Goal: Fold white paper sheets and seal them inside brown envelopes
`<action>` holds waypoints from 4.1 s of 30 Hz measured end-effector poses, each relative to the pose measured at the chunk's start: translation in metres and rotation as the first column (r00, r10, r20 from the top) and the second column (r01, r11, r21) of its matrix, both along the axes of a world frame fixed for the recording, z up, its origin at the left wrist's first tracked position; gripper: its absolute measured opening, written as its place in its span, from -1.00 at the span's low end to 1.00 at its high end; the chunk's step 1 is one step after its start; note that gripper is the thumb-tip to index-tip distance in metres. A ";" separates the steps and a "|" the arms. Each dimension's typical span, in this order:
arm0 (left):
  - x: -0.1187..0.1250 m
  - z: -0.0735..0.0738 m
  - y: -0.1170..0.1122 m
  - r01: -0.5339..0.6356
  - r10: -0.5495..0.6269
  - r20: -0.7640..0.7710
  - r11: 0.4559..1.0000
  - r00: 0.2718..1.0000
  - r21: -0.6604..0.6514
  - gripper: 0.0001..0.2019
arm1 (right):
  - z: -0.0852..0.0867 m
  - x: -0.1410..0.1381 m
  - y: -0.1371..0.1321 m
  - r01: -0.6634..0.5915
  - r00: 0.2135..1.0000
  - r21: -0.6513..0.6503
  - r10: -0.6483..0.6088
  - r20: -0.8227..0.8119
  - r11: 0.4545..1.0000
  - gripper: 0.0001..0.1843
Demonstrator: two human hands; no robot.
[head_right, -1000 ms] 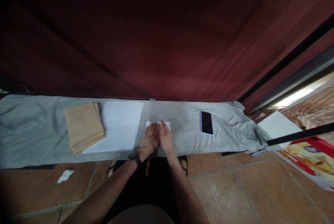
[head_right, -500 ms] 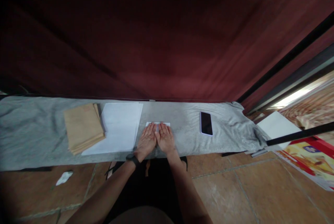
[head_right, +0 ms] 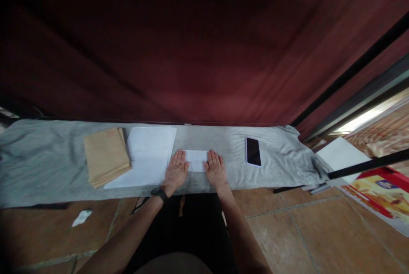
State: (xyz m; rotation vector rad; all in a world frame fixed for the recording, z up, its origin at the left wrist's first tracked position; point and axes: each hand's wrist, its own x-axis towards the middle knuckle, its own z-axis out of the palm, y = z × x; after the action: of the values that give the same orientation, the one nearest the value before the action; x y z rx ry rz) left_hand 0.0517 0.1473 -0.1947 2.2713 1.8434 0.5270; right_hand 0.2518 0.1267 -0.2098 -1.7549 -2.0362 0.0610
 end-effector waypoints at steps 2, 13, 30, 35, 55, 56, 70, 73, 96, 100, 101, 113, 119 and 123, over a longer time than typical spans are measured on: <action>0.007 0.004 -0.004 0.014 -0.013 -0.025 1.000 1.000 0.019 -0.42 | 0.000 0.000 0.000 0.013 0.999 -0.006 -0.013 0.041 1.000 -0.41; 0.049 -0.002 -0.011 0.220 -0.218 -0.104 0.975 0.970 0.014 -0.39 | 0.001 0.000 0.000 0.018 0.980 -0.015 -0.015 0.198 1.000 -0.42; 0.006 -0.003 -0.006 0.085 -0.074 -0.168 0.995 0.983 0.060 -0.40 | 0.012 -0.026 -0.003 0.020 0.993 0.024 -0.022 0.113 1.000 -0.42; 0.004 -0.003 -0.005 0.102 -0.094 -0.189 0.994 0.977 0.036 -0.43 | 0.010 -0.053 -0.011 -0.179 0.980 0.022 0.176 0.093 0.984 -0.47; 0.003 0.001 -0.007 0.099 -0.089 -0.164 0.994 0.982 0.055 -0.34 | 0.008 -0.007 0.015 -0.024 0.983 -0.035 0.030 0.180 0.999 -0.44; 0.003 0.001 -0.007 0.100 -0.089 -0.161 0.993 0.983 0.057 -0.33 | 0.009 -0.007 0.017 -0.013 0.985 -0.033 0.018 0.174 0.999 -0.44; 0.004 0.002 -0.007 0.102 -0.091 -0.177 0.993 0.980 0.054 -0.36 | 0.013 -0.014 -0.041 -0.241 0.961 -0.058 0.247 0.124 0.969 -0.45; 0.004 0.002 -0.007 0.101 -0.088 -0.179 0.993 0.980 0.065 -0.36 | 0.013 -0.010 -0.030 -0.219 0.964 -0.051 0.224 0.143 0.974 -0.45; 0.005 0.004 -0.008 0.101 -0.091 -0.168 0.993 0.982 0.053 -0.36 | 0.018 0.003 -0.036 -0.212 0.960 -0.074 0.221 0.173 0.975 -0.47; 0.004 0.005 -0.008 0.101 -0.090 -0.172 0.993 0.981 0.058 -0.36 | 0.018 0.007 -0.048 -0.199 0.965 -0.080 0.210 0.159 0.977 -0.45; 0.004 0.006 -0.008 0.099 -0.088 -0.172 0.993 0.981 0.059 -0.37 | 0.018 0.007 -0.050 -0.194 0.966 -0.080 0.205 0.156 0.978 -0.45; 0.034 0.008 -0.031 0.359 -0.351 -0.108 0.931 0.930 0.069 -0.46 | 0.020 0.007 -0.051 -0.198 0.965 -0.096 0.212 0.157 0.975 -0.45; 0.006 0.005 -0.040 0.280 -0.263 -0.144 0.953 0.954 0.115 -0.34 | 0.019 0.006 -0.054 -0.189 0.968 -0.081 0.200 0.151 0.979 -0.43; -0.010 0.002 -0.047 0.241 -0.218 -0.161 0.960 0.963 0.145 -0.33 | 0.016 0.007 -0.059 -0.125 0.982 -0.046 0.130 0.139 0.991 -0.43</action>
State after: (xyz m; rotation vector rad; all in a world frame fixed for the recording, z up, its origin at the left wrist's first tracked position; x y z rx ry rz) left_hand 0.0413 0.1000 -0.1924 2.6531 1.6146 0.5050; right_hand 0.2585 0.0674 -0.1943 -1.6921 -2.2621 0.0137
